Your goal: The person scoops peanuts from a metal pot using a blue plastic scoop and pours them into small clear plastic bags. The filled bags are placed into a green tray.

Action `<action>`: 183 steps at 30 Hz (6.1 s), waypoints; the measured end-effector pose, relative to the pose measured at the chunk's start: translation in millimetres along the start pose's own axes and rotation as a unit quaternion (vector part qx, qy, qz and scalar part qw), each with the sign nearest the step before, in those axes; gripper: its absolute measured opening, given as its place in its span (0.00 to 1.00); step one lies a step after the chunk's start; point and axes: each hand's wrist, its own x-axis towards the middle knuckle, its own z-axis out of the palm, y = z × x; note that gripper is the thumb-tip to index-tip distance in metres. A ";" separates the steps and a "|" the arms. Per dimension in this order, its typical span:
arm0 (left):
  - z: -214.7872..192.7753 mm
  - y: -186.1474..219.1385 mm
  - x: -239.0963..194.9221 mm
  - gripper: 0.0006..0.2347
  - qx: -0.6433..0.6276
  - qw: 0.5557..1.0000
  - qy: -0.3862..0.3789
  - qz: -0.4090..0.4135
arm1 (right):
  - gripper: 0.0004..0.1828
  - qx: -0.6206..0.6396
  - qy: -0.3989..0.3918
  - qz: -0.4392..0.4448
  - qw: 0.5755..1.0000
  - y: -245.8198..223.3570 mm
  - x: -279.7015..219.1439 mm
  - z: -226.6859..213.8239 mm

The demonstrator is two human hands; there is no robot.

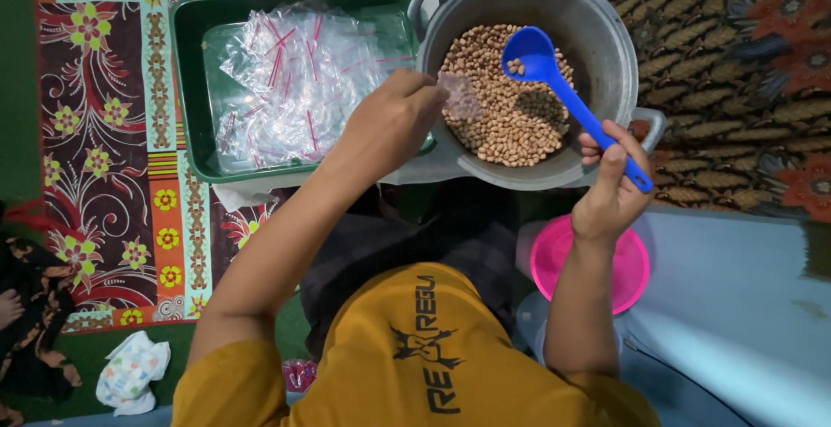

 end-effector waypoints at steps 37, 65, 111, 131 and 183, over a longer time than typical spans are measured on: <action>9.6 1.6 6.1 0.10 -0.023 0.990 -0.091 -0.109 | 0.25 0.053 0.034 0.042 0.997 -23.4 -15.0 8.5; -13.3 9.2 18.5 0.12 -0.109 0.972 -0.142 -0.154 | 0.19 -0.093 -0.029 0.047 0.994 -31.4 -15.3 24.3; -10.6 11.3 19.5 0.09 -0.105 0.972 -0.147 -0.150 | 0.23 -0.096 -0.045 -0.218 0.970 -67.8 -17.7 25.6; -63.6 91.0 -5.2 0.08 -0.229 0.971 -0.057 0.042 | 0.11 -0.066 -0.202 0.009 0.977 -72.2 -43.3 33.3; -0.2 -67.9 -62.1 0.30 0.108 0.941 -0.232 -0.220 | 0.04 -0.089 -0.272 0.299 0.910 -31.6 -83.2 29.3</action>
